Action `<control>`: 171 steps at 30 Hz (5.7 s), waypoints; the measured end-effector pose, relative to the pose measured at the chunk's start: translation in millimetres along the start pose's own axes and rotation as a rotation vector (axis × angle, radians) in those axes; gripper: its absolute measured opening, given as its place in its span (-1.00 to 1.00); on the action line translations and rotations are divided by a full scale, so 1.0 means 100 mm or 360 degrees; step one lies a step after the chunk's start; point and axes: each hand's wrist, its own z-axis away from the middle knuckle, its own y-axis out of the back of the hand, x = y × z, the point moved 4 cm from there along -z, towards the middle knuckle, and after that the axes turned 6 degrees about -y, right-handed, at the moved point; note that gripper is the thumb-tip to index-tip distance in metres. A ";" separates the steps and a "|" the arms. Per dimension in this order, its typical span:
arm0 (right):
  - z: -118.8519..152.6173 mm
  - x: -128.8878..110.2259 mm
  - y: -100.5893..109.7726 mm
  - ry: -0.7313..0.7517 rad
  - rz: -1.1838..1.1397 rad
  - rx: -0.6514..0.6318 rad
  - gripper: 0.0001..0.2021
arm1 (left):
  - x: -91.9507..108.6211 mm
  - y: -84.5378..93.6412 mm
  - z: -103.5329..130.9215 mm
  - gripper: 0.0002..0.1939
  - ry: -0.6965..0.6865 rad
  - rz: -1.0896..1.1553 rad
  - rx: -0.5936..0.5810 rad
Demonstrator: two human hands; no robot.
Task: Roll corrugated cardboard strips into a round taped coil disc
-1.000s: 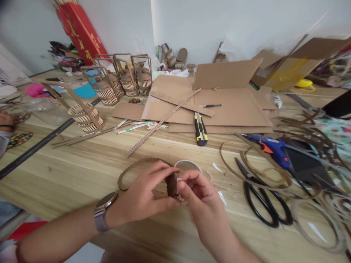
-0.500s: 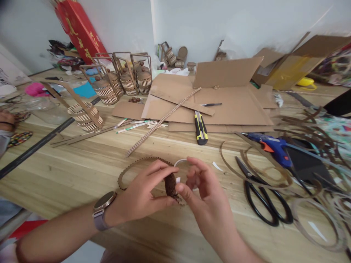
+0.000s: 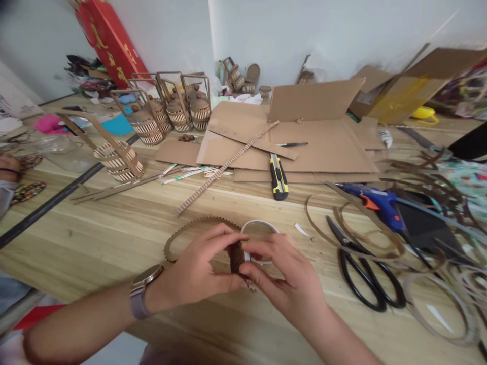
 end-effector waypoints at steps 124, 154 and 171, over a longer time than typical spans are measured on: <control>-0.14 -0.12 0.31 0.0304 0.0323 -0.0207 -0.85 | -0.04 0.04 -0.01 -0.51 0.0276 0.0059 0.0177; -0.07 -0.07 0.09 0.0244 0.0380 -0.0110 -0.86 | 0.13 -0.01 0.03 -0.58 -0.0436 -0.0472 0.0111; 0.00 0.29 -0.11 0.0055 0.0775 -0.0509 -0.88 | -0.28 0.65 -0.10 -0.47 0.0482 0.0139 0.0326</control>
